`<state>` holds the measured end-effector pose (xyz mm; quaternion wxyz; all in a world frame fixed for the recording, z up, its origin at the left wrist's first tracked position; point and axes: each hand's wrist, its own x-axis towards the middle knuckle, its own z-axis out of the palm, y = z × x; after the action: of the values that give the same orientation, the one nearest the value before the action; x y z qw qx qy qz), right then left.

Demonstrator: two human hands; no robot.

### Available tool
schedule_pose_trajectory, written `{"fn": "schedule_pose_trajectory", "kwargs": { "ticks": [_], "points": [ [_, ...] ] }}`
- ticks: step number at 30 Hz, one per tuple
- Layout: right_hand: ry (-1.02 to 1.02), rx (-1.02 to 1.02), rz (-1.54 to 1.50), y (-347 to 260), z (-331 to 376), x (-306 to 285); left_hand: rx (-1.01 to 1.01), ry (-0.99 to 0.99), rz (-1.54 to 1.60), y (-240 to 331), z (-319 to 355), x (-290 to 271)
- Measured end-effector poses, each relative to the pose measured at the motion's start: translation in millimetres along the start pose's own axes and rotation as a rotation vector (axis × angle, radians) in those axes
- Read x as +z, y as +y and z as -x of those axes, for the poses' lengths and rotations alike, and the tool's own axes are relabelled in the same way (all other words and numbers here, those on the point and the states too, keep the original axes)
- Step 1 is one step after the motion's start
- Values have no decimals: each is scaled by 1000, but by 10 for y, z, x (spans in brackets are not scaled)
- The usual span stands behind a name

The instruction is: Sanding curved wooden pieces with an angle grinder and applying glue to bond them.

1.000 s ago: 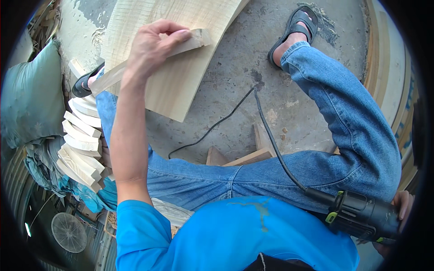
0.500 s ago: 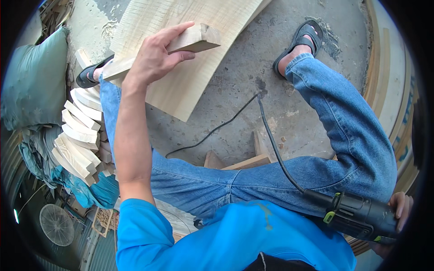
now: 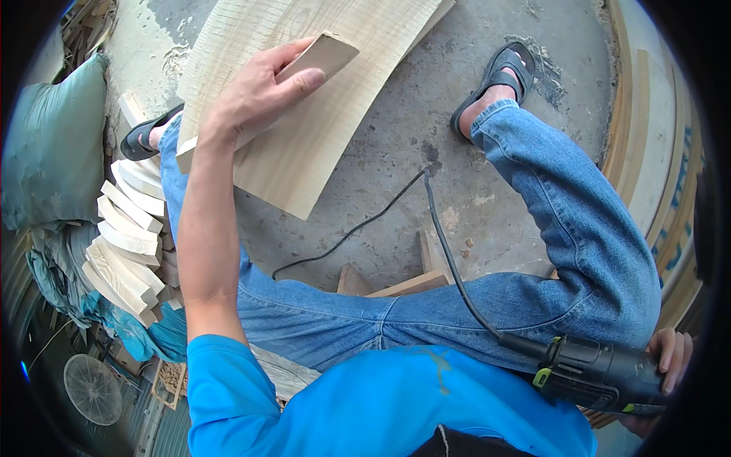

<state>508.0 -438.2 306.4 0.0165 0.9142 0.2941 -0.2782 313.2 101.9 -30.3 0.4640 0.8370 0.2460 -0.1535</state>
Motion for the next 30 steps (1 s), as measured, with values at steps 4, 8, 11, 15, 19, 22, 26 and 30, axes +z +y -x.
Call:
{"fn": "schedule_pose_trajectory", "kwargs": {
  "ticks": [4,8,11,15,19,22,26,30],
  "points": [
    [314,136,-643,254,183,227,146,215,-309,44,55,136],
    [531,210,-1051,434,278,406,291,397,-487,-64,-25,282],
    [576,285,-1072,508,306,385,295,476,-491,-49,-112,441],
    [583,456,-1076,386,222,357,333,522,-468,-12,-237,526],
    [325,307,-1959,342,167,295,325,522,-414,18,-270,538],
    [368,-15,-2019,429,97,526,368,576,-425,52,-326,568],
    [624,-476,-2055,-436,-479,759,269,595,-488,-77,-161,541],
    [516,-597,-1850,-567,-804,695,271,726,-360,-136,-120,771]
  ]
}}
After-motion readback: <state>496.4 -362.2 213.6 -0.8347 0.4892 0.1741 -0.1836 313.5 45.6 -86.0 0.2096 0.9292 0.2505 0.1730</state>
